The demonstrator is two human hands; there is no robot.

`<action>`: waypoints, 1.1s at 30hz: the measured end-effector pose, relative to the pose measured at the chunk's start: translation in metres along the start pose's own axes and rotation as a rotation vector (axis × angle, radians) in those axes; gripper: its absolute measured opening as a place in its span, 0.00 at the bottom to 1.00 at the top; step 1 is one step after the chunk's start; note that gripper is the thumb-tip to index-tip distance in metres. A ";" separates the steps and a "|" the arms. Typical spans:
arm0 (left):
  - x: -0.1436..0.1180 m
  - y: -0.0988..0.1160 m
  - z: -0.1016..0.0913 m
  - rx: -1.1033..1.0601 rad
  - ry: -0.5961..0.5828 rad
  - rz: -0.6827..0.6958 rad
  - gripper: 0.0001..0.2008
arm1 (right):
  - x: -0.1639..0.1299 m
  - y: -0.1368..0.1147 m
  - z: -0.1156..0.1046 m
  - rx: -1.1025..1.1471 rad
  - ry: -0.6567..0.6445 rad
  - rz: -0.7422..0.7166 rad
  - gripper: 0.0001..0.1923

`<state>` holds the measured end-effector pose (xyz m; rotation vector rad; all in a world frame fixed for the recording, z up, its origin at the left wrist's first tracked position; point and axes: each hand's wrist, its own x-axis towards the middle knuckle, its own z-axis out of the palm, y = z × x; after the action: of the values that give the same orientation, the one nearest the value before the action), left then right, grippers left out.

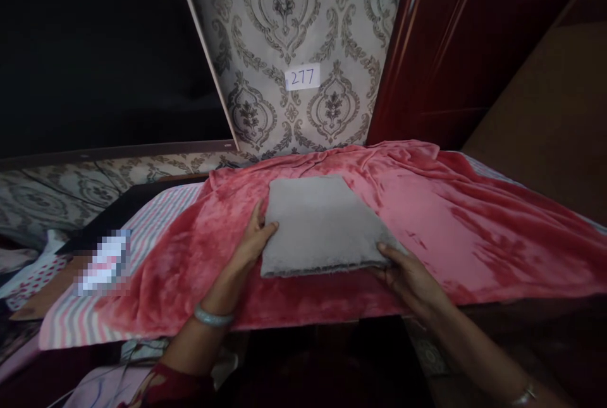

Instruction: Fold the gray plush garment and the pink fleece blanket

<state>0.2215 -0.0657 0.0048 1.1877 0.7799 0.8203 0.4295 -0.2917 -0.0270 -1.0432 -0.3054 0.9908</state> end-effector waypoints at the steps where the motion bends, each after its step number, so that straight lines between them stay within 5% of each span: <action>1: 0.000 0.001 -0.006 0.018 0.003 -0.012 0.48 | -0.008 0.001 -0.001 -0.024 -0.038 0.040 0.22; 5: -0.009 -0.006 -0.030 0.116 -0.037 -0.009 0.37 | -0.030 0.004 -0.027 -0.145 -0.193 0.279 0.29; 7: -0.019 -0.009 -0.033 0.251 0.031 0.102 0.30 | -0.029 -0.004 -0.046 -0.302 -0.196 0.290 0.29; 10: -0.039 -0.011 -0.018 0.548 0.094 0.382 0.23 | -0.017 -0.026 -0.064 -0.738 -0.072 0.033 0.27; 13: -0.062 -0.019 0.014 0.767 -0.249 0.561 0.18 | 0.004 -0.041 -0.050 -1.064 0.021 -0.414 0.20; 17: -0.082 -0.041 0.054 0.930 -0.646 0.764 0.26 | 0.043 -0.032 0.003 -1.192 -0.376 -0.671 0.24; 20: -0.086 -0.058 0.065 1.098 -0.737 0.767 0.35 | 0.078 -0.018 0.033 -1.421 -0.727 -0.637 0.28; 23: -0.087 -0.073 0.063 1.255 -0.737 0.782 0.36 | 0.113 -0.010 0.045 -1.635 -0.912 -0.608 0.30; 28: -0.085 -0.090 0.055 1.374 -0.664 0.947 0.35 | 0.178 -0.018 0.047 -1.795 -0.808 -0.702 0.32; 33: -0.074 -0.105 0.055 1.446 -0.555 1.183 0.31 | 0.252 -0.034 0.040 -1.822 -0.644 -0.587 0.34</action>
<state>0.2461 -0.1734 -0.0803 3.1569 -0.0221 0.6774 0.5614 -0.0706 -0.0344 -1.9554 -2.1714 0.2357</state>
